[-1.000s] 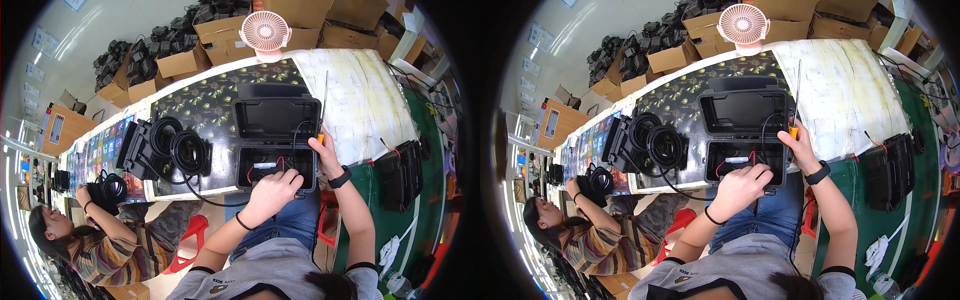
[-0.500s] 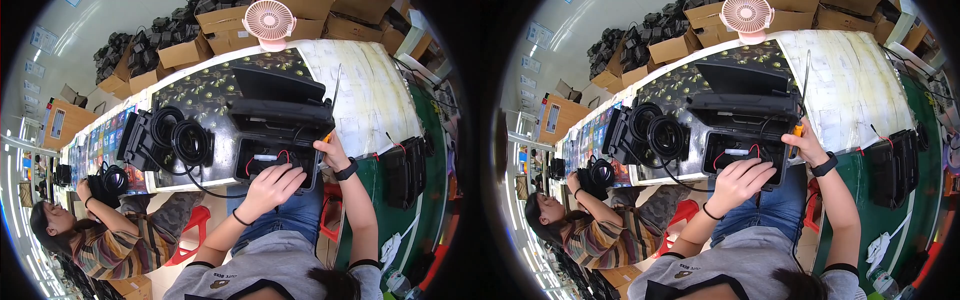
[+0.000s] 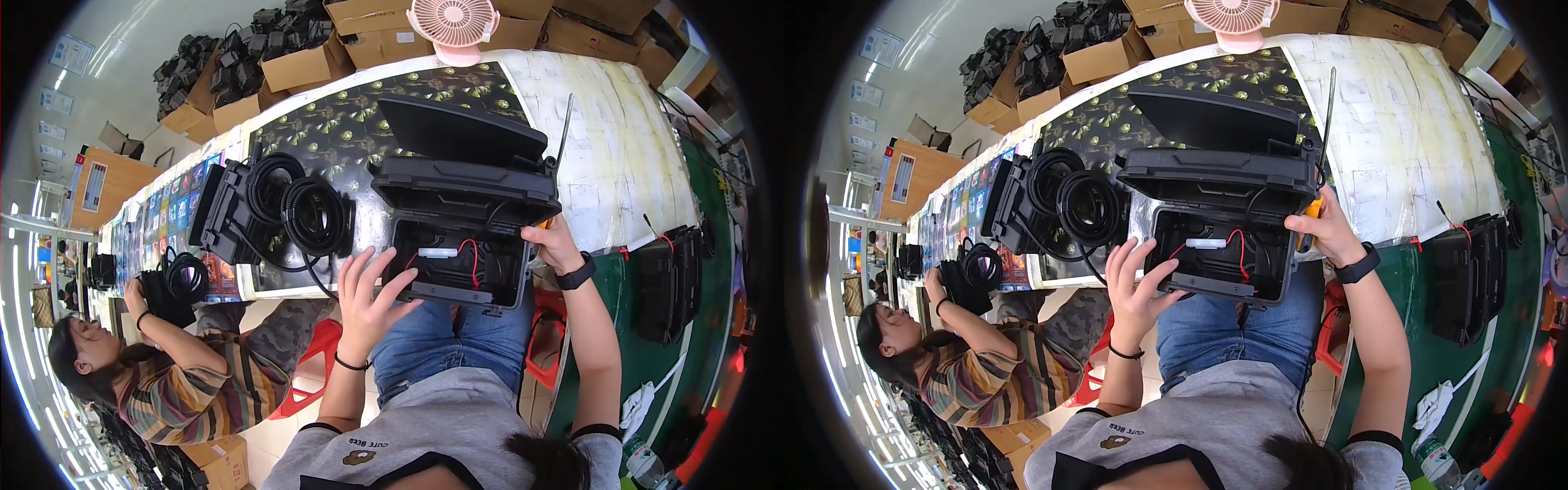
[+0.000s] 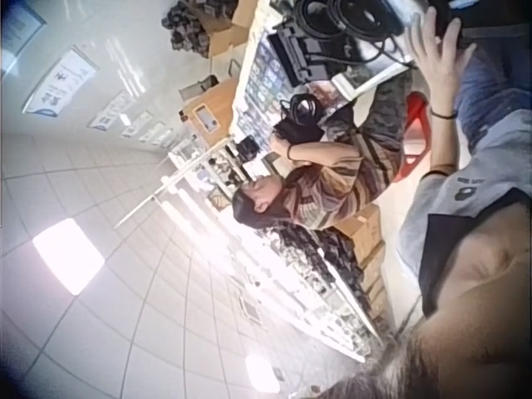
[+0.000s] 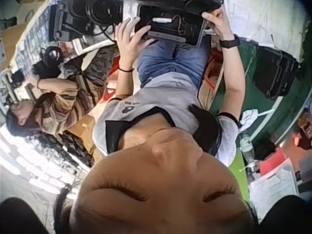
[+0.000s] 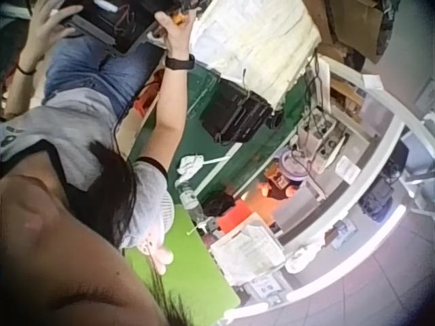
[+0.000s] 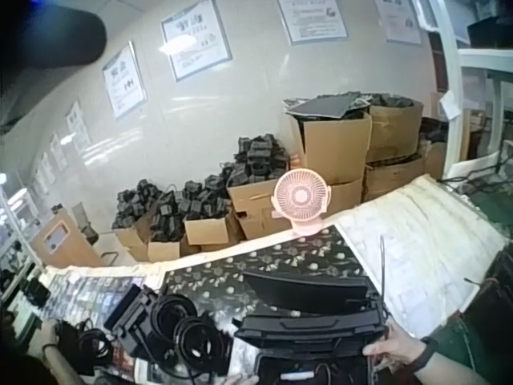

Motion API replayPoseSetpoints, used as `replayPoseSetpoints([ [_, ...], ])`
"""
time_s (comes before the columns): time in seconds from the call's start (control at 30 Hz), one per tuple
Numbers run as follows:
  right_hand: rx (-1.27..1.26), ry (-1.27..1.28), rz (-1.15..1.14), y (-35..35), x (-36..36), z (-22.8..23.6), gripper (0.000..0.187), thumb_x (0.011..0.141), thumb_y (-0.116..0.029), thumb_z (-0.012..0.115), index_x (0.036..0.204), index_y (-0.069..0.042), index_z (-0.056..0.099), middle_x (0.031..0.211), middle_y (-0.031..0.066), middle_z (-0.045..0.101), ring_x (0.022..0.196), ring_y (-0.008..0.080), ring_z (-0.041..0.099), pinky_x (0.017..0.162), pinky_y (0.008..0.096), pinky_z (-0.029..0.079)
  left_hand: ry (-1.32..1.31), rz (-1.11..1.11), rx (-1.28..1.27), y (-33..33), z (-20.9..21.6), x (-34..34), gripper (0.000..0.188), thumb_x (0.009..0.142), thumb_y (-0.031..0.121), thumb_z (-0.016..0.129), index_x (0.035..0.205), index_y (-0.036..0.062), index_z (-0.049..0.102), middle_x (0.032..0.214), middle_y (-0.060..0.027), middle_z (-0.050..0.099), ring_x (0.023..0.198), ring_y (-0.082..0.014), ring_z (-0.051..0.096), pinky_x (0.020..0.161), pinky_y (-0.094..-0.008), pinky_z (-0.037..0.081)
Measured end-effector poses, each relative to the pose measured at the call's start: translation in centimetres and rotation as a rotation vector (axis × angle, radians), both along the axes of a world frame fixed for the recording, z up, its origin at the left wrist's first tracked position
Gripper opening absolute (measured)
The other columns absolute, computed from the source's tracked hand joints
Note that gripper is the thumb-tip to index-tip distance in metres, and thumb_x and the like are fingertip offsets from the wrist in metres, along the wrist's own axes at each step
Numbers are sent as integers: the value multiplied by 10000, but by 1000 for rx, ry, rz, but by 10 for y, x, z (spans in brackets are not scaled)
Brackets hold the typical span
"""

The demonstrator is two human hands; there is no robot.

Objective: Assembling and packing electronic monitoring devices into black protective cases.

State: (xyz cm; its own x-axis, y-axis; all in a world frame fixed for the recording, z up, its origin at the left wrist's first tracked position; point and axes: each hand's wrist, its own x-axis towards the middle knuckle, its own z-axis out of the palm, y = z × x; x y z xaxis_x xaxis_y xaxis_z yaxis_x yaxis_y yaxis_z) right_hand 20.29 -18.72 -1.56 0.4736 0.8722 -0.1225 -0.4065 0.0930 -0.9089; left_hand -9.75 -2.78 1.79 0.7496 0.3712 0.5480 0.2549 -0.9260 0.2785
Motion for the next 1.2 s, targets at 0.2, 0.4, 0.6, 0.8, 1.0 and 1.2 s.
replayPoseSetpoints([
  [0.2, 11, 19, -59, 1, -2, -3, 742, 725, -46, 860, 1366, -118, 494, 974, -29, 635, 704, 53, 604, 558, 182, 469, -100, -103, -382, -2, -11, 8, 717, 585, 7, 876, 1248, 118, 626, 1479, -193, 441, 1357, -379, 452, 1091, -486, 427],
  [0.4, 11, 31, -49, -8, 7, -19, 785, 696, -131, 904, 1362, -120, 487, 1001, -16, 636, 679, 62, 590, 546, 195, 464, -427, -180, -844, -12, -30, 20, 941, 702, -156, 730, 1482, 110, 275, 1582, -236, 248, 1444, -332, 348, 1138, -404, 406],
  [0.6, 218, 122, -37, -2, 3, -13, 944, 663, -478, 892, 1415, -129, 439, 1041, -14, 630, 639, 76, 579, 510, 209, 442, -505, -83, -1078, -19, -28, 18, 905, 792, -138, 700, 1506, 83, 191, 1510, -237, 373, 1357, -286, 459, 1119, -379, 403],
  [0.8, 365, 27, 25, 7, 8, 1, 1035, 664, -599, 833, 1486, -157, 385, 1635, 154, 219, 1346, 382, 459, 1113, 482, 424, -483, -46, -1013, -19, -14, 34, 851, 839, -57, 747, 1483, 69, 205, 1383, -211, 519, 1271, -255, 536, 1100, -358, 398],
  [1.0, 283, 34, -61, 4, 6, 0, 1145, 612, -659, 828, 1510, -145, 338, 1503, 176, 424, 1346, 346, 470, 1098, 476, 445, -564, -7, -934, -14, -3, 53, 612, 819, -6, 798, 1241, 51, 359, 1213, -154, 581, 1142, -211, 607, 1021, -328, 455],
  [1.2, 236, 51, -65, -4, 11, -10, 967, 770, -427, 854, 1511, -102, 324, 1375, 104, 547, 1240, 231, 573, 1020, 386, 511, -463, 98, -801, -11, 5, 59, 397, 820, 5, 802, 1053, -1, 480, 1036, -105, 600, 962, -146, 631, 885, -269, 510],
])
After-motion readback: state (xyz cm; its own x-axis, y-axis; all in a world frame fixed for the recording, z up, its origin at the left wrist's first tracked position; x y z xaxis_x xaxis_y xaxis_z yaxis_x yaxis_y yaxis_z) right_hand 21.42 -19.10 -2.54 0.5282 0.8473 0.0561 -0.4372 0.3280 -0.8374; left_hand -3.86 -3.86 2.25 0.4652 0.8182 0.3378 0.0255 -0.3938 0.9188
